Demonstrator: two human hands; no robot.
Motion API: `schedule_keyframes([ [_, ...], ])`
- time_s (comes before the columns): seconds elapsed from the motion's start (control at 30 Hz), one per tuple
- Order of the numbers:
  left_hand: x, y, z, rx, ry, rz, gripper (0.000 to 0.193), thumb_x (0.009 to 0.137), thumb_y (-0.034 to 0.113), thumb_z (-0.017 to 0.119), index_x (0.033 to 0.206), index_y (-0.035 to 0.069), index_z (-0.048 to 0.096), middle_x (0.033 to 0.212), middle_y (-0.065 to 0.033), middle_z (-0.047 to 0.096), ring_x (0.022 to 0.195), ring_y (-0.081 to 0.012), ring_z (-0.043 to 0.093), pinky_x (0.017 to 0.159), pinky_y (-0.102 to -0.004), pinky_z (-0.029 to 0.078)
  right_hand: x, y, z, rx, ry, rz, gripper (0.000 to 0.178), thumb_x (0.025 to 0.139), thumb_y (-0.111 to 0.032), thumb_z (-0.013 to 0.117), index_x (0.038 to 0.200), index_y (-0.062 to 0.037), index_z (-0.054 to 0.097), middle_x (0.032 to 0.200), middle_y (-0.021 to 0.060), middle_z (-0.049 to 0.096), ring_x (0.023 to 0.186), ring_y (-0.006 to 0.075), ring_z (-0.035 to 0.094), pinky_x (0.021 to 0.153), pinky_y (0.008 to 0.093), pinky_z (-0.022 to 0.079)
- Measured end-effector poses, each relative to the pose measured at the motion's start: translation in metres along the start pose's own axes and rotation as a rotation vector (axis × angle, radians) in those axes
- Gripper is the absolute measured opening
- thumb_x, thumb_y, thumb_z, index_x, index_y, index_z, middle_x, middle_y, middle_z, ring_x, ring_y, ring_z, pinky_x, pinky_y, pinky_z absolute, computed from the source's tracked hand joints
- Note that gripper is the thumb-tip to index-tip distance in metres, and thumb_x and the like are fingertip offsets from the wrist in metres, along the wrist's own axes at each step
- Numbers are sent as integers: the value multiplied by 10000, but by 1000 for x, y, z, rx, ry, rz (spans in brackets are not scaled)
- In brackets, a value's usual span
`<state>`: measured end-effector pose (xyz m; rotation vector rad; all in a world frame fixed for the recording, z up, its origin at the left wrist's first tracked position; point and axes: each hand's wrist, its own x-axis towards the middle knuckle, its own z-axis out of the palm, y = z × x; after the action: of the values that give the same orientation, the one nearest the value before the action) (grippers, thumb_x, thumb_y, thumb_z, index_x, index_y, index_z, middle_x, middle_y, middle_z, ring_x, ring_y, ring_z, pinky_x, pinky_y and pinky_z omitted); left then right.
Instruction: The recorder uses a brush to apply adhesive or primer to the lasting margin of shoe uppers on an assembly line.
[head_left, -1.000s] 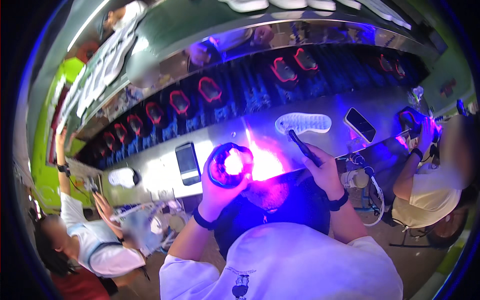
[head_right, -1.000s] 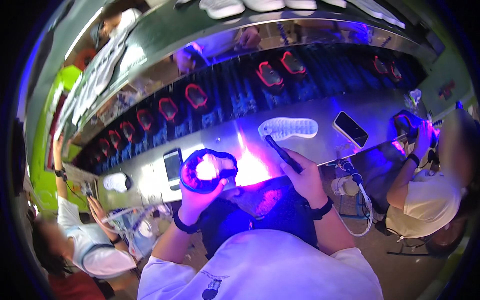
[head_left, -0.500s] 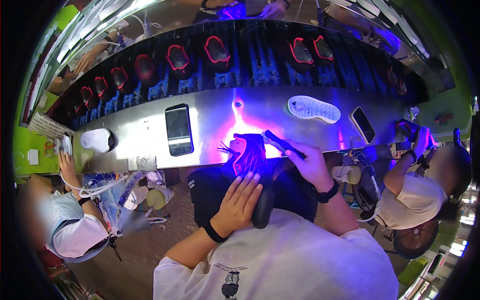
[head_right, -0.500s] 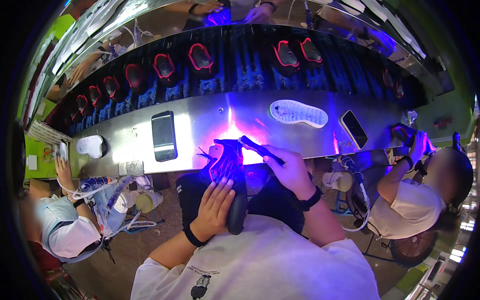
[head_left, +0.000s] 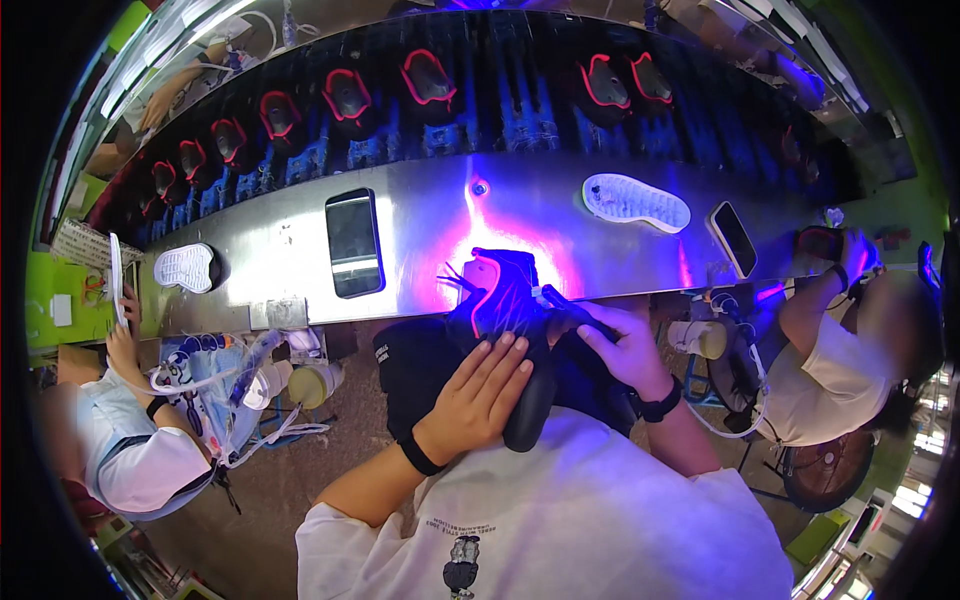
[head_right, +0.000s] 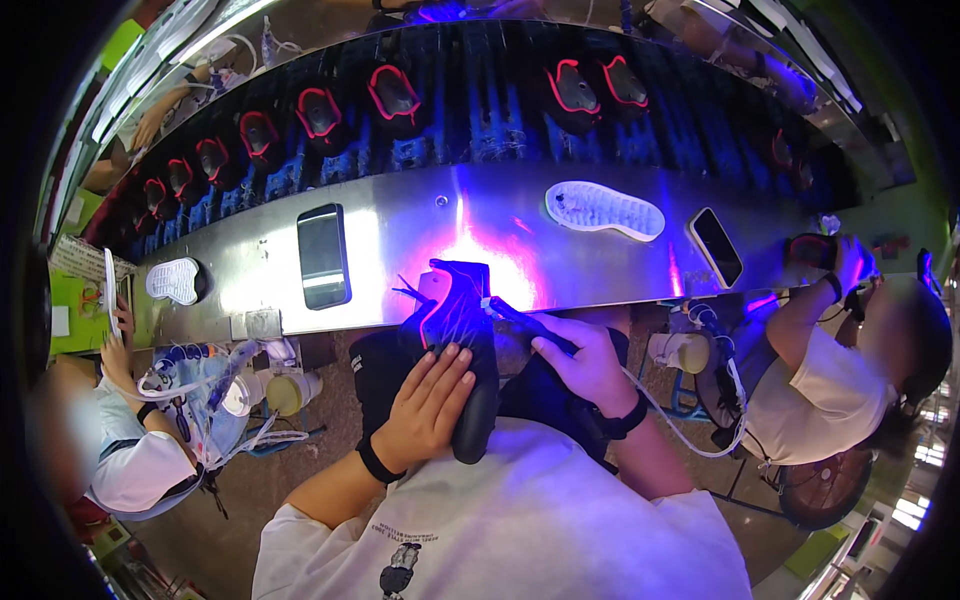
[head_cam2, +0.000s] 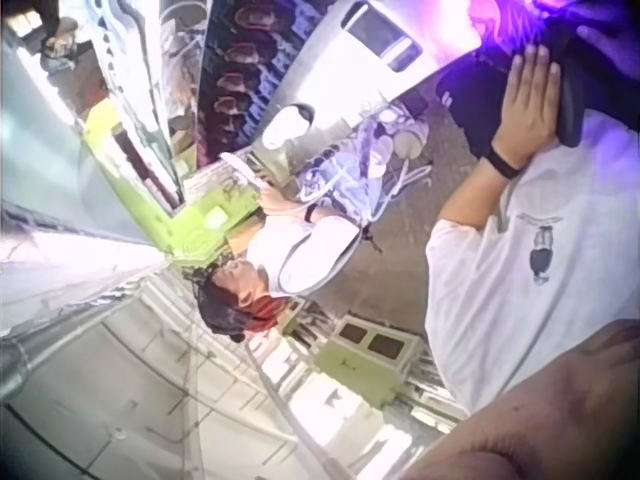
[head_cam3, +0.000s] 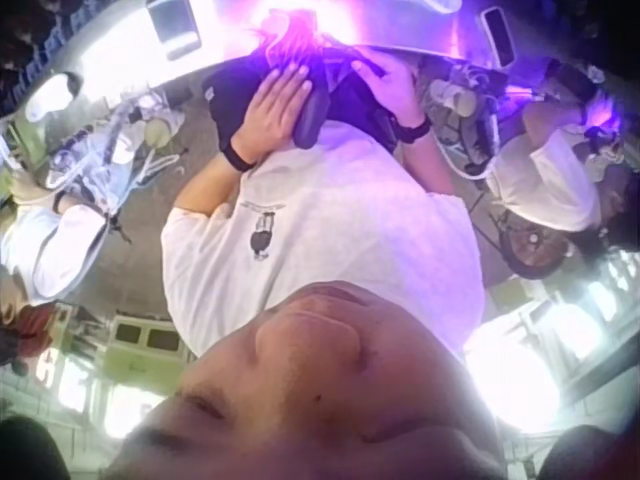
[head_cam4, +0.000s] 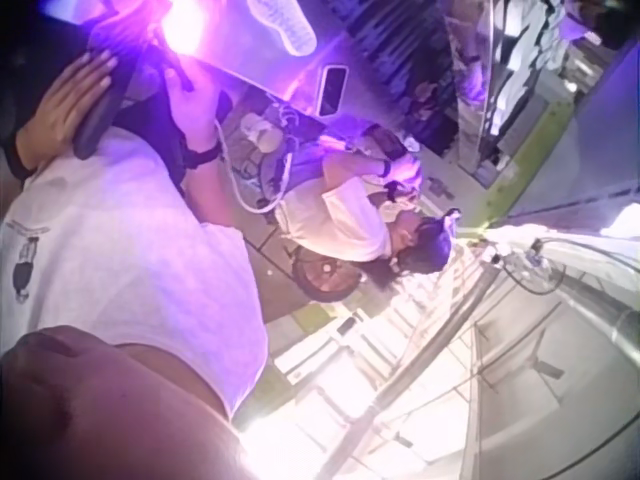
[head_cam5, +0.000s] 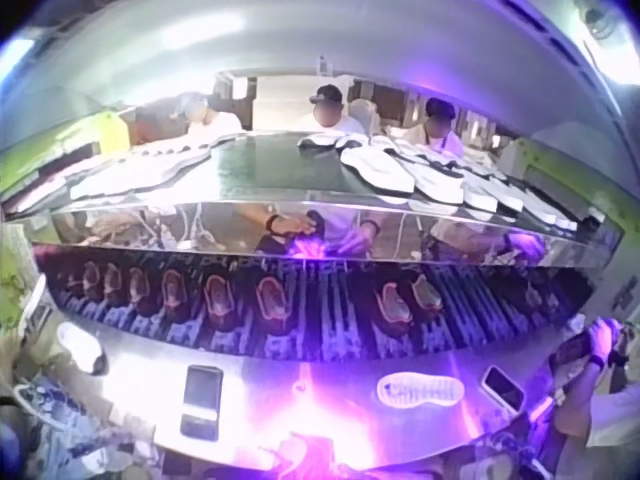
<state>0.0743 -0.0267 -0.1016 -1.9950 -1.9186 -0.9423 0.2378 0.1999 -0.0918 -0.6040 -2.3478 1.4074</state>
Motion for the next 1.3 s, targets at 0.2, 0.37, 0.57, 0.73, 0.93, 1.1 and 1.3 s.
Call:
schedule_keyframes([
  [0.2, 8, 4, -1, -18, 6, -25, 410, 933, 111, 573, 1312, -42, 611, 1402, -239, 621, 1335, -362, 598, 1161, -478, 423, -50, -17, -22, 29, -191, 119, 356, 954, -78, 721, 1299, 5, 690, 1067, 102, 768, 958, 140, 694, 892, 289, 536],
  [0.37, 16, 12, 0, -49, -22, -12, 462, 927, 136, 586, 1340, -69, 578, 1417, -265, 598, 1341, -393, 584, 1169, -509, 405, -47, -27, -33, 126, -181, 278, 366, 977, -123, 717, 1314, 12, 679, 980, 53, 727, 872, 109, 652, 831, 273, 533],
  [0.57, 36, 25, -3, -57, -20, -142, 749, 835, 326, 779, 1385, -108, 513, 1416, -320, 560, 1350, -441, 552, 1174, -554, 368, -44, -19, -39, 324, -164, 344, 380, 986, -113, 707, 1347, 0, 664, 918, 13, 668, 805, 89, 608, 763, 258, 532],
  [0.73, 56, 33, 4, 5, -23, -139, 803, 824, 360, 780, 1412, -101, 486, 1448, -292, 541, 1371, -414, 538, 1187, -553, 347, -64, -36, -56, 343, -163, 311, 383, 987, -95, 700, 1360, -12, 661, 928, 17, 681, 807, 93, 608, 765, 259, 535],
  [0.93, 79, 47, 6, 19, -44, -154, 816, 820, 387, 759, 1427, -83, 482, 1459, -282, 537, 1376, -404, 536, 1189, -551, 341, -66, -36, -70, 280, -57, 243, 361, 977, -122, 703, 1317, -3, 684, 883, -1, 662, 788, 85, 603, 744, 255, 514],
  [1.1, 83, 55, 10, 45, -83, -160, 807, 822, 389, 753, 1428, -75, 489, 1469, -274, 533, 1373, -400, 539, 1185, -549, 346, -51, -28, -80, 272, -96, 251, 382, 981, -90, 682, 1354, -10, 662, 896, 10, 675, 781, 84, 594, 747, 258, 511],
  [1.3, 84, 58, 18, 44, -26, -196, 808, 824, 382, 754, 1439, -69, 486, 1478, -278, 526, 1371, -401, 539, 1176, -547, 355, -74, -28, -81, 300, -91, 272, 368, 960, -89, 706, 1315, 4, 680, 931, 30, 697, 820, 98, 627, 763, 267, 514],
])
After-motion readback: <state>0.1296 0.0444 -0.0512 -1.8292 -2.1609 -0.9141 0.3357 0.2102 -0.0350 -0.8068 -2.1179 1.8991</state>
